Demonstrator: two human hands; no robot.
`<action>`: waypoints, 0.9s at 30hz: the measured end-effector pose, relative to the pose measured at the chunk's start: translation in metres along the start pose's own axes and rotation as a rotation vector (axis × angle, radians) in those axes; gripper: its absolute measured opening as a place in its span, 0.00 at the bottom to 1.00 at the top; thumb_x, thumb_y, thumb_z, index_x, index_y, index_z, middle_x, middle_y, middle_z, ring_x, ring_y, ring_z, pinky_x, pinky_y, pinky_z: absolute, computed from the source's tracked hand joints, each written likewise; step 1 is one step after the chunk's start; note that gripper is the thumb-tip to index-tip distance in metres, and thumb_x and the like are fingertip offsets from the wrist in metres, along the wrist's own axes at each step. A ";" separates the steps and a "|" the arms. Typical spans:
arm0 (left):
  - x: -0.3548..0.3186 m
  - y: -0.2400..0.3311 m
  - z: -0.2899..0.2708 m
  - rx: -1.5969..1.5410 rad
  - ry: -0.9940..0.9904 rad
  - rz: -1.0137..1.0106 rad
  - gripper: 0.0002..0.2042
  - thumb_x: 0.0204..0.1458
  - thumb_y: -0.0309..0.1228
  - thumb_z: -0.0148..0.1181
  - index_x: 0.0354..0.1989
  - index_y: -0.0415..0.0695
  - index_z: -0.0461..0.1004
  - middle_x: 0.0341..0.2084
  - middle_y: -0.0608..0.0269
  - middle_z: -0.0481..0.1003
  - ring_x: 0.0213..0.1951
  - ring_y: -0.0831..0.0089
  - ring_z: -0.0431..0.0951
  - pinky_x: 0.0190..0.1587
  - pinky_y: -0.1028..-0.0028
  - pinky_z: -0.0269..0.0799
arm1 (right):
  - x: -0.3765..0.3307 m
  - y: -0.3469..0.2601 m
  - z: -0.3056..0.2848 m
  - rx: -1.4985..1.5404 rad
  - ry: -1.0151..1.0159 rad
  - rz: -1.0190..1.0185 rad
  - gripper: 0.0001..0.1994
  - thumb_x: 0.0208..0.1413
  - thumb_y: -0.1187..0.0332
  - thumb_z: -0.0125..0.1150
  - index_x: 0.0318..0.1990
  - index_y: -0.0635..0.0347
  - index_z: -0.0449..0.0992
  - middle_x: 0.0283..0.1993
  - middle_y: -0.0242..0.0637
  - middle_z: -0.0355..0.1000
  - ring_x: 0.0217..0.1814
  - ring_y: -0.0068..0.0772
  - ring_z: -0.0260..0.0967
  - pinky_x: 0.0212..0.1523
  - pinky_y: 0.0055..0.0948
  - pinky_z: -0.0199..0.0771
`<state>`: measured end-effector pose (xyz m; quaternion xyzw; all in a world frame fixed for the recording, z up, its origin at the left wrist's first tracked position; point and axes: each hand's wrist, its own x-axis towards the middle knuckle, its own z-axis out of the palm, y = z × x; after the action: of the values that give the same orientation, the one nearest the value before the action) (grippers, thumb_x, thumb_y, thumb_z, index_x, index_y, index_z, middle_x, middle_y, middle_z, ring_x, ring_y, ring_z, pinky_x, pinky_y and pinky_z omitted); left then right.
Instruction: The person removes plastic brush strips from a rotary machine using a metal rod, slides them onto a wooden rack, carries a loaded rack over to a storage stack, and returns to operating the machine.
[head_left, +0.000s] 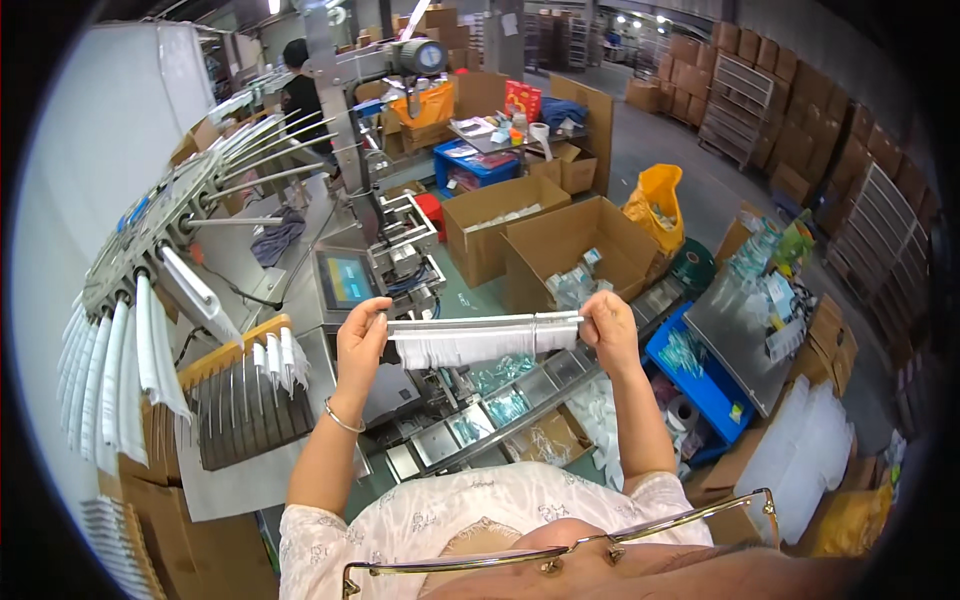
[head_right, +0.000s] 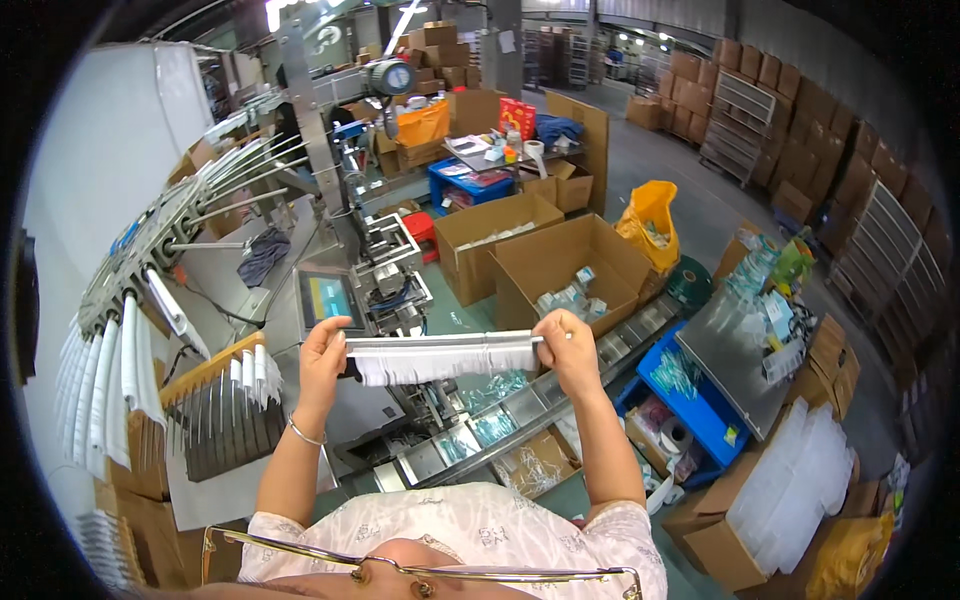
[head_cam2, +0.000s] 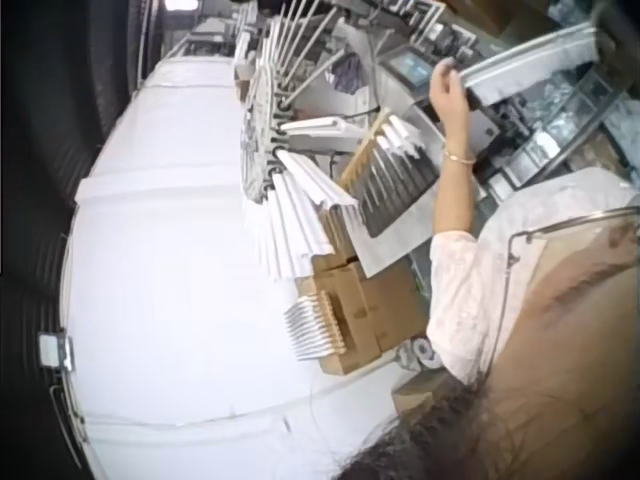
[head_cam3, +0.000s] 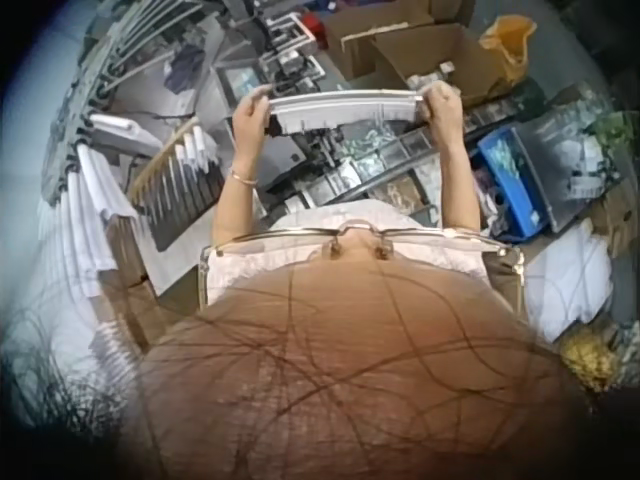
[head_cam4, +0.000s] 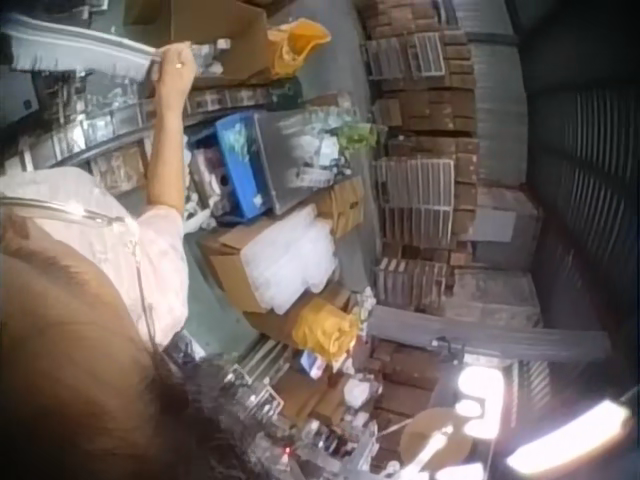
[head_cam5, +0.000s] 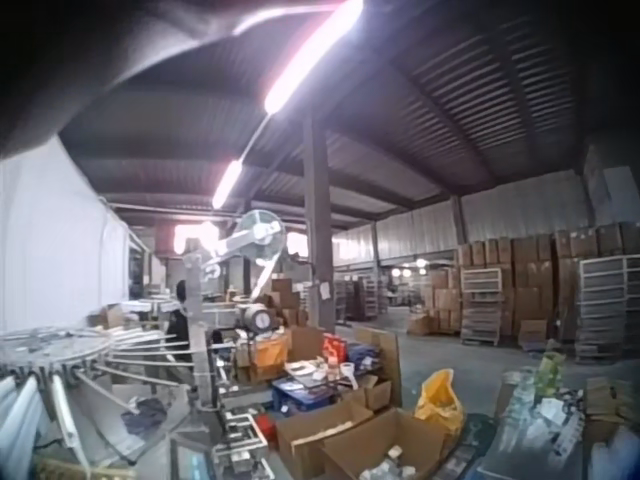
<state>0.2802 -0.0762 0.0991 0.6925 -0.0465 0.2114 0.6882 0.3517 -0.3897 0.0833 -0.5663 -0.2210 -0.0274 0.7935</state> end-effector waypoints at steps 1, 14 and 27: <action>-0.003 0.001 0.000 0.004 0.020 0.003 0.10 0.52 0.25 0.45 0.41 0.39 0.67 0.14 0.78 0.58 0.16 0.90 0.53 0.18 0.86 0.46 | 0.000 -0.001 0.004 -0.055 -0.010 -0.041 0.16 0.53 0.56 0.48 0.24 0.61 0.66 0.12 0.24 0.54 0.12 0.13 0.46 0.13 0.14 0.42; 0.001 0.015 -0.004 0.155 0.099 0.161 0.10 0.51 0.26 0.44 0.42 0.40 0.66 0.15 0.77 0.57 0.17 0.89 0.53 0.19 0.87 0.48 | 0.037 0.010 0.002 0.030 -0.071 -0.025 0.14 0.54 0.58 0.47 0.24 0.59 0.66 0.13 0.23 0.54 0.13 0.11 0.46 0.13 0.14 0.41; 0.020 0.042 -0.022 -0.097 0.147 0.173 0.10 0.48 0.23 0.49 0.40 0.40 0.64 0.19 0.69 0.65 0.20 0.83 0.63 0.22 0.82 0.59 | 0.040 -0.021 0.035 0.357 -0.146 -0.054 0.12 0.56 0.65 0.40 0.31 0.65 0.64 0.18 0.36 0.63 0.14 0.22 0.54 0.15 0.18 0.54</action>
<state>0.2779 -0.0519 0.1447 0.6343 -0.0657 0.3179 0.7016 0.3706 -0.3568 0.1259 -0.4109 -0.2946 0.0323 0.8622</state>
